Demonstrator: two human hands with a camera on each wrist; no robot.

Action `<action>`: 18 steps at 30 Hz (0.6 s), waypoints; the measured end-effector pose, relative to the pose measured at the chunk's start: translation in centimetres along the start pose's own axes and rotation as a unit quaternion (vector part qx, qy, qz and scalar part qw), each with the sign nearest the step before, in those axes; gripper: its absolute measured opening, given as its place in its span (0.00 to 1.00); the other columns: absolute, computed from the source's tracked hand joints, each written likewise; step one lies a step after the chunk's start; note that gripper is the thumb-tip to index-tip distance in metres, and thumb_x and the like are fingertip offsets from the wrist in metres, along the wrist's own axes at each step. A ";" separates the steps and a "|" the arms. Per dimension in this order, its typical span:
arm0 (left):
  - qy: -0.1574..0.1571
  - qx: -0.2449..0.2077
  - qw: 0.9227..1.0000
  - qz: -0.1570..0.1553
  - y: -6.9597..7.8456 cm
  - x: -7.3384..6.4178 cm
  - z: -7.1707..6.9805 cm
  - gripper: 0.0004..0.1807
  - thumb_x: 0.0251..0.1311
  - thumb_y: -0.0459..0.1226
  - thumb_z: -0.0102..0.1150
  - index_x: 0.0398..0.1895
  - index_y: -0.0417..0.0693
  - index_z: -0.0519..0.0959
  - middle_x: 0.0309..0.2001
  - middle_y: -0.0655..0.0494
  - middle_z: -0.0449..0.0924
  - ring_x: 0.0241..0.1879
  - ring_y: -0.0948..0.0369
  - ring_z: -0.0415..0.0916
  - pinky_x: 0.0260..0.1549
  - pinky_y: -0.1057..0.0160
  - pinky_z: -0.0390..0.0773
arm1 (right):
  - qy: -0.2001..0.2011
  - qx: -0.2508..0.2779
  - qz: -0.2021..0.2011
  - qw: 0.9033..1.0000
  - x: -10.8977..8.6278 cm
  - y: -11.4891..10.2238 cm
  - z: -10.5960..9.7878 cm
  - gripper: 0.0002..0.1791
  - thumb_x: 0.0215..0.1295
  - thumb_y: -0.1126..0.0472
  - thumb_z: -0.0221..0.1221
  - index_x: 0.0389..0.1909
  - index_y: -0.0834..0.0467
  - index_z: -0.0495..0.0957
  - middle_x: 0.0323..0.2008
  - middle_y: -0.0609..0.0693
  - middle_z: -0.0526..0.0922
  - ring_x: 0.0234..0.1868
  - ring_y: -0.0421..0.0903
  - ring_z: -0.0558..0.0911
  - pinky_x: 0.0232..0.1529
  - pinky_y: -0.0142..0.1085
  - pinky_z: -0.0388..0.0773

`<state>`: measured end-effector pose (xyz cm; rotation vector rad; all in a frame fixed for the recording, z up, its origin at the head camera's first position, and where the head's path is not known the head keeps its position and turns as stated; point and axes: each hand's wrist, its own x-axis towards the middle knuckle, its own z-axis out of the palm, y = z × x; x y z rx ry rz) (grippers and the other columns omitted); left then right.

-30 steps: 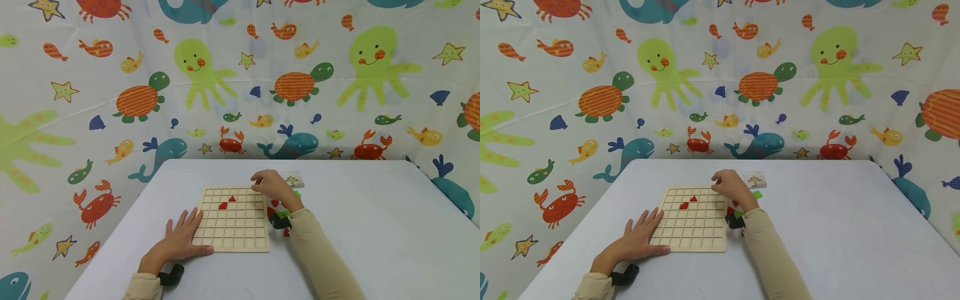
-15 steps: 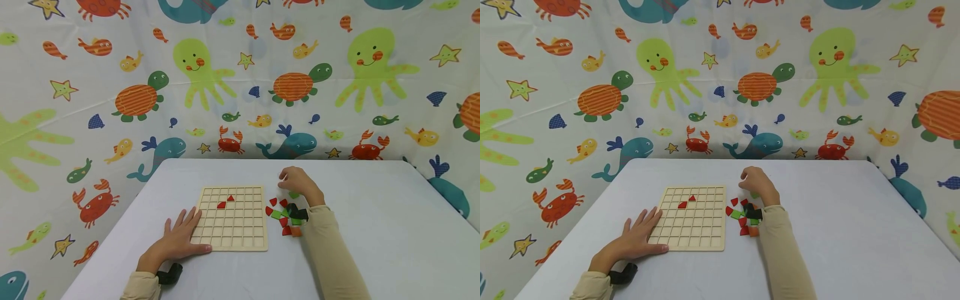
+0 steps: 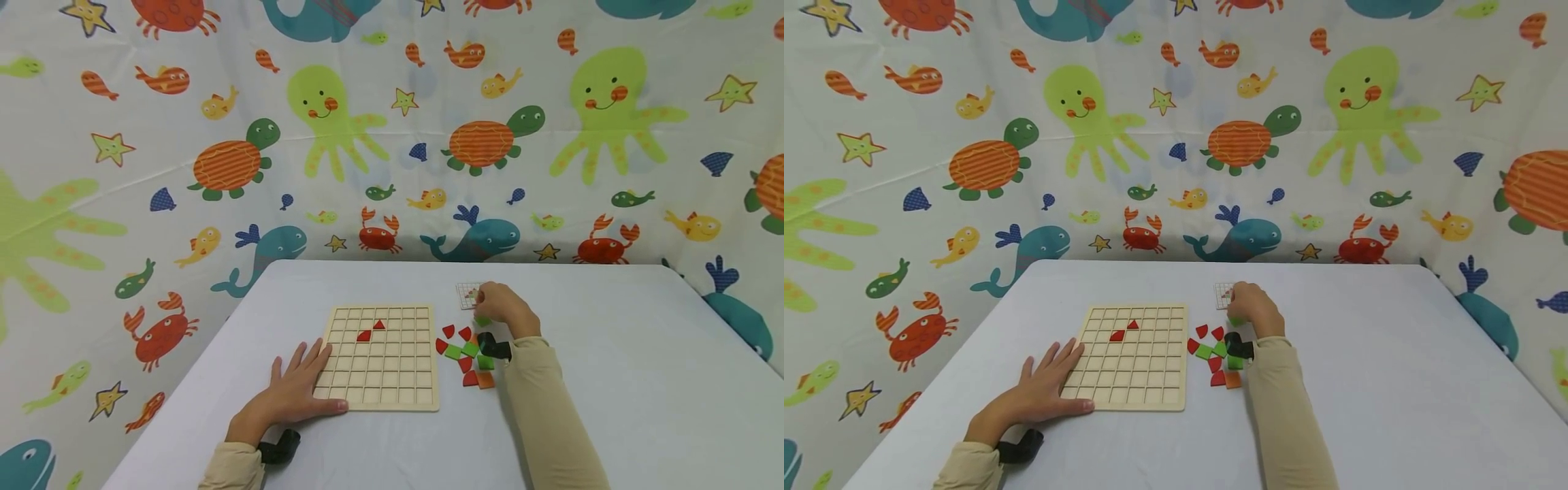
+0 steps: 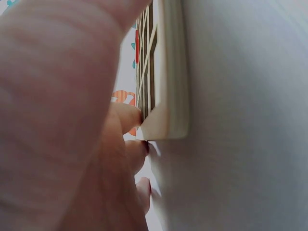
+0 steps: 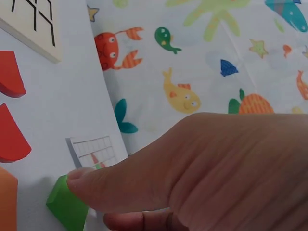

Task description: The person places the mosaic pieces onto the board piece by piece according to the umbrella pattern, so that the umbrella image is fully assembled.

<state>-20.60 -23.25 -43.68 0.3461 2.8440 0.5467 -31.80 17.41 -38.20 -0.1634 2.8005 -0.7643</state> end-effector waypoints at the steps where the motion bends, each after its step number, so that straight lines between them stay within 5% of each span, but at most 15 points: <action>1: 0.000 0.000 1.000 -0.001 0.0 0.0 0.0 0.69 0.51 0.69 0.73 0.86 0.39 0.54 0.85 0.36 0.45 0.83 0.32 0.34 0.70 0.21 0.29 | -0.006 -0.002 0.004 1.000 0.0 0.0 0.0 0.10 0.69 0.66 0.66 0.45 0.68 0.79 0.40 0.59 0.81 0.44 0.57 0.77 0.51 0.51 0.79; 18: -0.004 0.001 1.000 -0.003 -0.2 0.0 -0.1 0.69 0.52 0.70 0.72 0.86 0.40 0.53 0.86 0.37 0.45 0.83 0.33 0.34 0.71 0.22 0.29 | -0.033 -0.020 0.018 0.999 0.2 -0.3 0.8 0.09 0.68 0.69 0.62 0.46 0.69 0.79 0.39 0.59 0.78 0.42 0.56 0.77 0.43 0.46 0.76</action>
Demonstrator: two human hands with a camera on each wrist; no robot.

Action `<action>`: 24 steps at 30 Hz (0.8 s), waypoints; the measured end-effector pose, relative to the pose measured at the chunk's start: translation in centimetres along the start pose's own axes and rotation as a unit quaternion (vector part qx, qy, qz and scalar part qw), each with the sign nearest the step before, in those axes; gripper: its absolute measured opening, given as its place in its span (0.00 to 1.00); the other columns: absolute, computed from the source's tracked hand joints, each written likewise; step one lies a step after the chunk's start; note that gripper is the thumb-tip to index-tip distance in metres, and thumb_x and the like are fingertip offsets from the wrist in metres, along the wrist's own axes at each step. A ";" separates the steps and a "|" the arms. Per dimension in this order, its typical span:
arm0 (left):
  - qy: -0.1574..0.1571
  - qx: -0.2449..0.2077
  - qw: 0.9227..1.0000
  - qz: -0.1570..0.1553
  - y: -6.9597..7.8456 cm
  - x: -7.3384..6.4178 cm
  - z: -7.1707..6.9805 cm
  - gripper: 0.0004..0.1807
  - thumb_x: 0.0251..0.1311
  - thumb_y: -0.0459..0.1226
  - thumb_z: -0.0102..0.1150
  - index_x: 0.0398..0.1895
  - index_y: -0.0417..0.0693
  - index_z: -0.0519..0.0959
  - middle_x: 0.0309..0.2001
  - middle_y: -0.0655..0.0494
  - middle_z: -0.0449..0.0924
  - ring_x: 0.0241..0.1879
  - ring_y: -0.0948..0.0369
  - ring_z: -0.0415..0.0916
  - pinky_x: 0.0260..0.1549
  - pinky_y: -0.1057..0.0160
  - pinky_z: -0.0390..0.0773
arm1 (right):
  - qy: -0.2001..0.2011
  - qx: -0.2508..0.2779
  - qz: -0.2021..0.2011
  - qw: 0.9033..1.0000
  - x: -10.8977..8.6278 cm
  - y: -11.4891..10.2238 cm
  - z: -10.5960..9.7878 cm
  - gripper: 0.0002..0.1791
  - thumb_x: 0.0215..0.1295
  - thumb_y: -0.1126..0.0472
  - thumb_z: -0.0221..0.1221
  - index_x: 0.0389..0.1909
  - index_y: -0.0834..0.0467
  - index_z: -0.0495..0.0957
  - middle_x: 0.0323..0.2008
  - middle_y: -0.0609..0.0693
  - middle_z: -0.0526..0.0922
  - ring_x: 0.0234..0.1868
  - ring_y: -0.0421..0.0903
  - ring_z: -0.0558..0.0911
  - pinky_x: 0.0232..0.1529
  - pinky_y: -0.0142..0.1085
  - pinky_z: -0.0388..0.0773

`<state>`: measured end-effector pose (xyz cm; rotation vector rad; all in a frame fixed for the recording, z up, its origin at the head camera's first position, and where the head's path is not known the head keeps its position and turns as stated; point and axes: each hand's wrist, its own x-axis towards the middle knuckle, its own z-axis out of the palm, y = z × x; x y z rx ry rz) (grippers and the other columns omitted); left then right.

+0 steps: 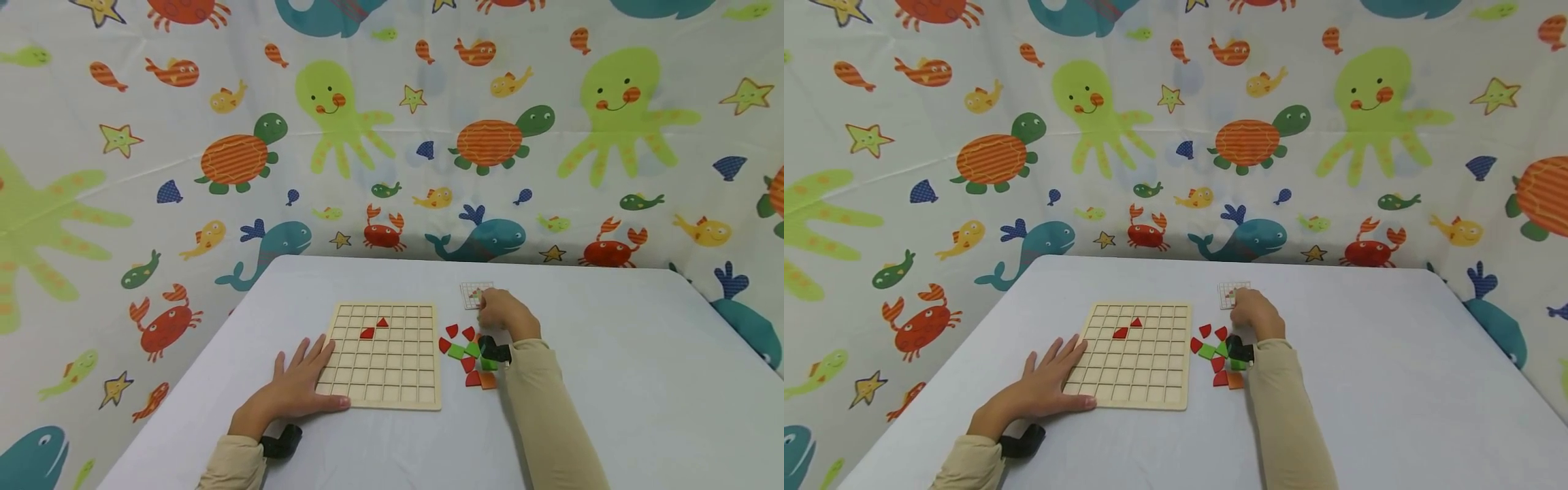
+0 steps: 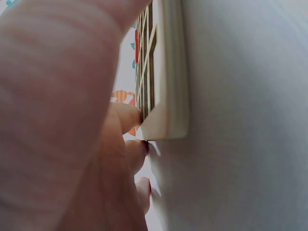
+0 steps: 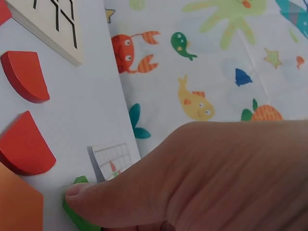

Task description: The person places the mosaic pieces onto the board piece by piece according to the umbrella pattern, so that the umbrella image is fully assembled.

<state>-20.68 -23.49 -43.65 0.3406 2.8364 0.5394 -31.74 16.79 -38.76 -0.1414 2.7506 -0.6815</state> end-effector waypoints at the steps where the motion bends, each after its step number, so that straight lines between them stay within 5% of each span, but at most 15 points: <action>1: 0.000 0.000 1.000 0.000 0.0 0.0 0.0 0.69 0.52 0.70 0.72 0.86 0.40 0.53 0.86 0.37 0.45 0.83 0.33 0.34 0.71 0.22 0.29 | 0.003 -0.003 -0.003 1.000 0.0 -0.1 0.1 0.10 0.68 0.69 0.61 0.47 0.70 0.80 0.39 0.60 0.79 0.43 0.57 0.77 0.44 0.47 0.77; 17: -0.004 -0.001 1.000 0.000 0.2 -0.2 -0.5 0.68 0.52 0.69 0.72 0.87 0.41 0.53 0.86 0.37 0.44 0.83 0.33 0.33 0.71 0.22 0.29 | 0.026 -0.030 -0.045 0.998 0.7 -1.4 1.2 0.12 0.68 0.69 0.60 0.48 0.72 0.81 0.40 0.60 0.81 0.42 0.57 0.78 0.47 0.49 0.80; 24: -0.003 0.002 1.000 0.008 -0.1 0.1 0.0 0.68 0.53 0.70 0.71 0.87 0.41 0.52 0.86 0.37 0.44 0.83 0.33 0.34 0.71 0.22 0.30 | 0.016 -0.012 -0.024 1.000 0.7 -1.3 1.5 0.11 0.69 0.68 0.61 0.49 0.70 0.79 0.38 0.59 0.80 0.42 0.56 0.79 0.46 0.48 0.81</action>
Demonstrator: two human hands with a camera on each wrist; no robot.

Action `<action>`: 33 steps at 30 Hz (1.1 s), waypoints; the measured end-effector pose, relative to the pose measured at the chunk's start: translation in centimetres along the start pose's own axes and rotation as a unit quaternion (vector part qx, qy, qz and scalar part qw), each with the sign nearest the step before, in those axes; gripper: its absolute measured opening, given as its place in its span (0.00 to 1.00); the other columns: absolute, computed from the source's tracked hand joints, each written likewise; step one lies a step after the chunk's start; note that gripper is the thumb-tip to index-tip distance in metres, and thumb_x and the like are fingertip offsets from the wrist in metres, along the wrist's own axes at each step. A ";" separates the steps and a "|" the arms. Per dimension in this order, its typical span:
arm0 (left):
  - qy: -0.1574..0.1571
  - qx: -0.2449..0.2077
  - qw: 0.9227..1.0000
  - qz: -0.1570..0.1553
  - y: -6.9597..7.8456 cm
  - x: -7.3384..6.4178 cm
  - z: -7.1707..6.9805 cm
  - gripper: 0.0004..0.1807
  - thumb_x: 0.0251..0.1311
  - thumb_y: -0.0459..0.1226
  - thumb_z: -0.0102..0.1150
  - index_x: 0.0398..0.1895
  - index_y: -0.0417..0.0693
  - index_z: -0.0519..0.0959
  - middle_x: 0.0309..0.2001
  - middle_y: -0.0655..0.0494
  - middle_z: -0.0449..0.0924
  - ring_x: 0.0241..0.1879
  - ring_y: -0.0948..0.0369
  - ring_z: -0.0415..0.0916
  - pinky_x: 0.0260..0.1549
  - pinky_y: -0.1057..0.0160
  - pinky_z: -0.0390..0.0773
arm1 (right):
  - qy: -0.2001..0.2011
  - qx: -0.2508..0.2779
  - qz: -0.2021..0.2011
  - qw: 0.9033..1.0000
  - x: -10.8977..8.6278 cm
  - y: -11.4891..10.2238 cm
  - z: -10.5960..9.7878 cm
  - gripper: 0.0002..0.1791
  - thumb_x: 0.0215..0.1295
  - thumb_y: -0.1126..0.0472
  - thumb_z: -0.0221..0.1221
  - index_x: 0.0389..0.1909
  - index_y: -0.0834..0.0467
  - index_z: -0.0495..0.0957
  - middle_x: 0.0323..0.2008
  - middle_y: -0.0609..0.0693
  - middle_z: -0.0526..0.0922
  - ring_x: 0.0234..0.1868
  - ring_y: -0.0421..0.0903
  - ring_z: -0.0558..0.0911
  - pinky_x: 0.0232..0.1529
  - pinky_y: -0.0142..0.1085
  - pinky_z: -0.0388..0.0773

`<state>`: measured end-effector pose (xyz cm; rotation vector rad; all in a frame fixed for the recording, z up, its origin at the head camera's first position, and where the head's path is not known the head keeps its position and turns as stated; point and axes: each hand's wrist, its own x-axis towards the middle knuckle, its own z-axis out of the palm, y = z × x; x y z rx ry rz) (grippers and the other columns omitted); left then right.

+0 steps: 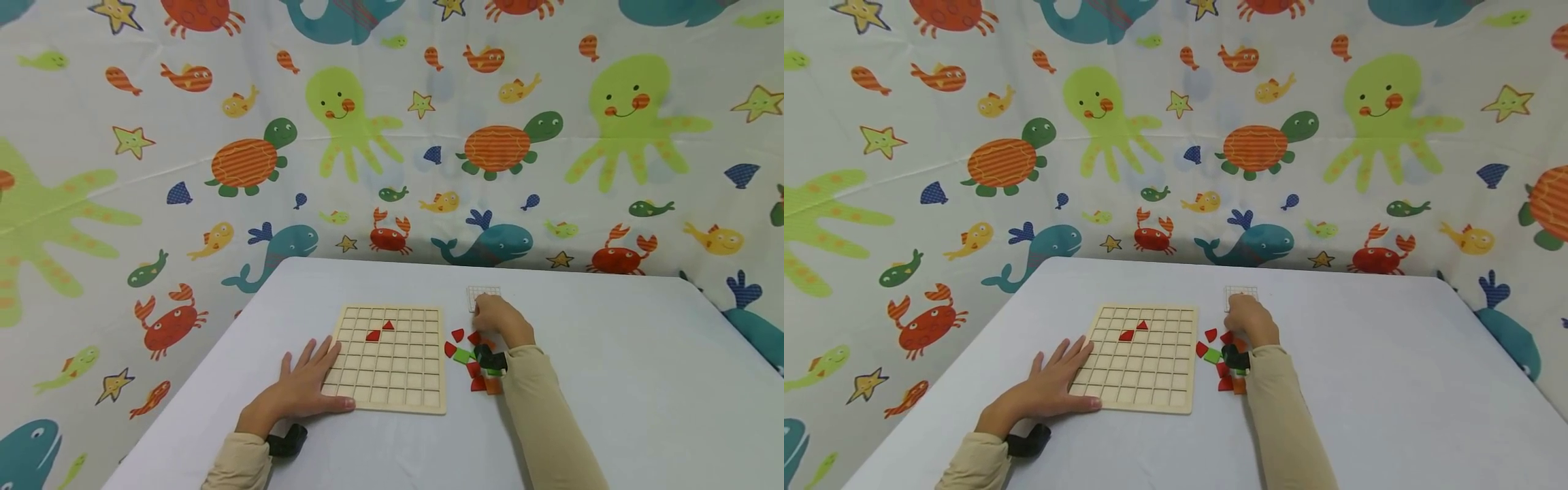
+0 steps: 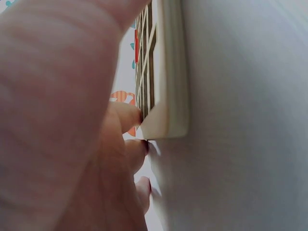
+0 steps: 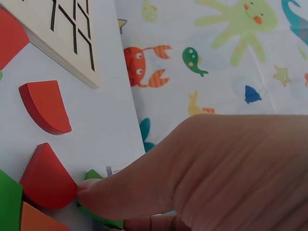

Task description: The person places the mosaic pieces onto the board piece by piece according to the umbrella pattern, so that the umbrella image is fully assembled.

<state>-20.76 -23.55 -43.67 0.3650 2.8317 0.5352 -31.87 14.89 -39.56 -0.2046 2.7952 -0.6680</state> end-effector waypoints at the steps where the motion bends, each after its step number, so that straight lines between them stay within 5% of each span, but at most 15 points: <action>1: 0.001 -0.001 1.000 0.001 0.0 0.0 0.0 0.68 0.53 0.70 0.71 0.87 0.41 0.53 0.86 0.37 0.44 0.83 0.33 0.34 0.71 0.21 0.30 | 0.002 0.000 -0.002 1.000 0.0 -0.1 0.0 0.11 0.70 0.68 0.61 0.49 0.70 0.79 0.38 0.59 0.80 0.42 0.56 0.79 0.46 0.48 0.81; 14: 0.005 -0.006 1.000 -0.004 -0.3 -0.2 0.0 0.68 0.52 0.70 0.72 0.87 0.42 0.54 0.86 0.39 0.44 0.84 0.34 0.34 0.71 0.23 0.30 | 0.041 -0.001 -0.042 0.998 -0.1 -1.8 0.3 0.06 0.70 0.70 0.61 0.45 0.69 0.79 0.37 0.58 0.80 0.39 0.55 0.78 0.42 0.46 0.82; 33: 0.003 -0.012 1.000 -0.005 -0.1 -0.6 -0.1 0.68 0.53 0.70 0.71 0.87 0.43 0.53 0.86 0.40 0.44 0.84 0.36 0.34 0.72 0.23 0.30 | 0.068 0.075 -0.154 0.983 0.5 -5.3 2.8 0.17 0.60 0.78 0.55 0.49 0.70 0.83 0.43 0.61 0.85 0.40 0.55 0.81 0.37 0.44 0.83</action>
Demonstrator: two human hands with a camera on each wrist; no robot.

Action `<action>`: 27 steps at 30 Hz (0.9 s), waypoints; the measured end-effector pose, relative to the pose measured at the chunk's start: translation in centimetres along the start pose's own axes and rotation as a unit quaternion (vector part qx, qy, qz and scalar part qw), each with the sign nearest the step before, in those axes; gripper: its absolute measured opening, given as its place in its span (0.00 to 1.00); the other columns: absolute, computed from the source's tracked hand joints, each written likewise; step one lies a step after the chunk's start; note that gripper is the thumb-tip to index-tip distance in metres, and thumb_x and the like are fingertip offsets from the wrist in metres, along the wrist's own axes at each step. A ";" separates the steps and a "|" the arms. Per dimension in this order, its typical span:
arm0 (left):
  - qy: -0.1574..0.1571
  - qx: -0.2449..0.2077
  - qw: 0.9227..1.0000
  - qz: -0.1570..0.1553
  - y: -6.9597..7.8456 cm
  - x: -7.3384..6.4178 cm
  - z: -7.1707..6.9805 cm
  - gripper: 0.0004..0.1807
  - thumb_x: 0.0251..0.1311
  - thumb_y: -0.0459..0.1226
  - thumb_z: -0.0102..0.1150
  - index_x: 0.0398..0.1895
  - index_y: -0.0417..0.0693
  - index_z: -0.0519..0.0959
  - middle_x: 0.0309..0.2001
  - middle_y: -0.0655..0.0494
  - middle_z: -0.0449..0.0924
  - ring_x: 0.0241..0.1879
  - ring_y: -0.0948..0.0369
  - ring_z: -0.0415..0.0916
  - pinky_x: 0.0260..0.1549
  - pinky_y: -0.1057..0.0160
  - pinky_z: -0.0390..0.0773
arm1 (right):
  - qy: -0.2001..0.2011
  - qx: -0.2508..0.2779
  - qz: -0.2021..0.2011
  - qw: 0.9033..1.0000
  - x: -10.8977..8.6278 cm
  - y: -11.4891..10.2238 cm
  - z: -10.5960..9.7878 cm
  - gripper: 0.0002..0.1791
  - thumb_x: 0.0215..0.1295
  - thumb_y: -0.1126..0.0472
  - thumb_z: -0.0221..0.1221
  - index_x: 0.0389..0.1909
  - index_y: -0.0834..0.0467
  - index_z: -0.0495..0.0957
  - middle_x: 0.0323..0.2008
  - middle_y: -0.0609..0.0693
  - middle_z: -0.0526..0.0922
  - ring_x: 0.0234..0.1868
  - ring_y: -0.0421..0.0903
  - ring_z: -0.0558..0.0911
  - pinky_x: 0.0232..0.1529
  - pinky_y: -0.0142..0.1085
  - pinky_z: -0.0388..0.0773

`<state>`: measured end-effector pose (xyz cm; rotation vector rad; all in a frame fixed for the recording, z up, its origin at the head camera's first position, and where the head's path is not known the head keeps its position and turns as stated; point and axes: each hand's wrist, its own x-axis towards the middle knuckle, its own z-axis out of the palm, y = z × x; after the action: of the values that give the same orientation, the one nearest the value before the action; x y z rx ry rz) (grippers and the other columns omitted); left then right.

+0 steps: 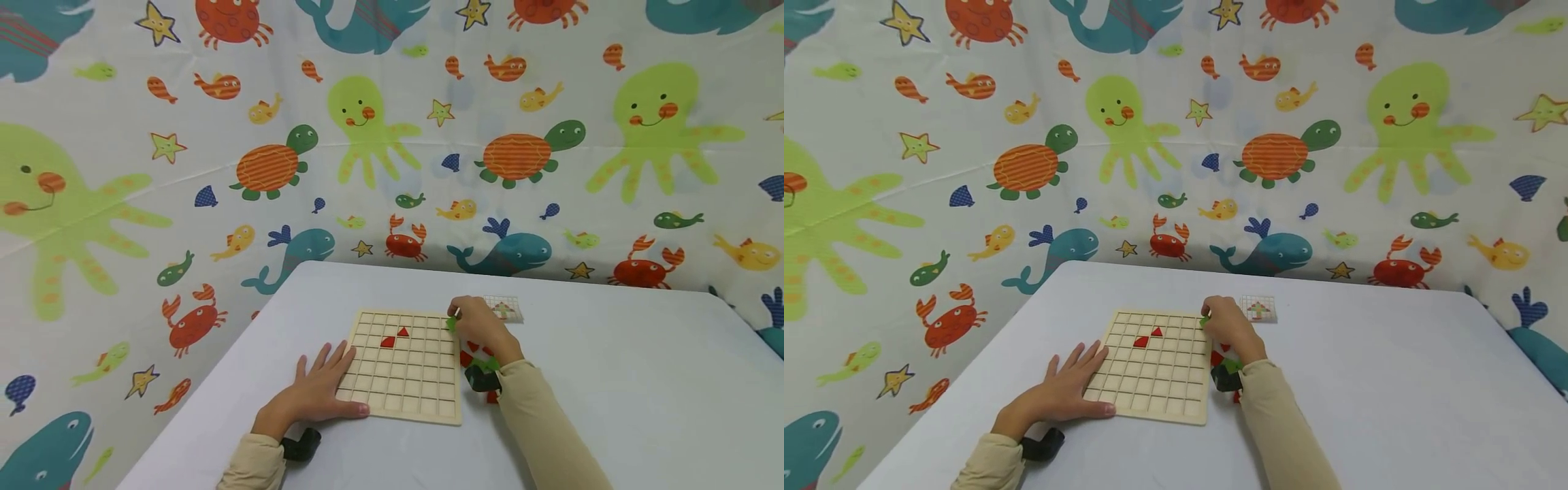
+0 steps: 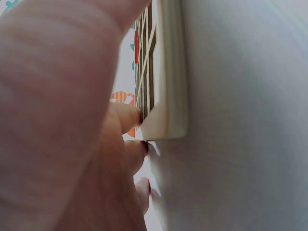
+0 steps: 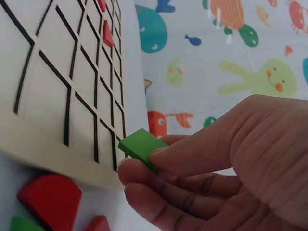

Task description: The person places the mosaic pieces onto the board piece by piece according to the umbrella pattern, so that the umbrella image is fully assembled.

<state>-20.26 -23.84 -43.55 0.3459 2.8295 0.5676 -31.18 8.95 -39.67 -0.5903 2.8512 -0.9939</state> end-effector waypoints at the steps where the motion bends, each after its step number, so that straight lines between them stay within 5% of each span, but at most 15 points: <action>1: -0.001 -0.001 1.000 0.000 0.0 0.0 0.1 0.68 0.53 0.71 0.71 0.87 0.43 0.53 0.86 0.40 0.44 0.84 0.36 0.34 0.72 0.23 0.30 | 0.001 0.005 0.000 1.000 0.0 -0.1 0.2 0.18 0.60 0.78 0.55 0.49 0.69 0.84 0.43 0.61 0.85 0.40 0.55 0.81 0.37 0.43 0.83; 16: 0.000 -0.001 1.000 -0.005 -0.2 -0.3 0.4 0.68 0.52 0.70 0.72 0.87 0.44 0.53 0.87 0.40 0.44 0.84 0.36 0.34 0.72 0.23 0.30 | 0.010 0.055 -0.071 0.996 0.4 -2.5 3.9 0.10 0.65 0.78 0.60 0.43 0.66 0.85 0.31 0.53 0.85 0.27 0.44 0.83 0.33 0.39 0.81; 27: -0.005 0.007 1.000 -0.001 -0.1 -0.1 0.0 0.68 0.53 0.71 0.71 0.87 0.44 0.53 0.87 0.40 0.43 0.84 0.36 0.34 0.72 0.24 0.29 | 0.017 0.050 -0.079 0.996 0.5 -3.7 5.3 0.03 0.67 0.72 0.66 0.35 0.62 0.83 0.28 0.47 0.80 0.31 0.45 0.76 0.36 0.39 0.78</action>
<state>-20.16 -23.96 -43.58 0.3481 2.8251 0.5454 -29.44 3.04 -41.58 -0.8060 2.7993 -1.1725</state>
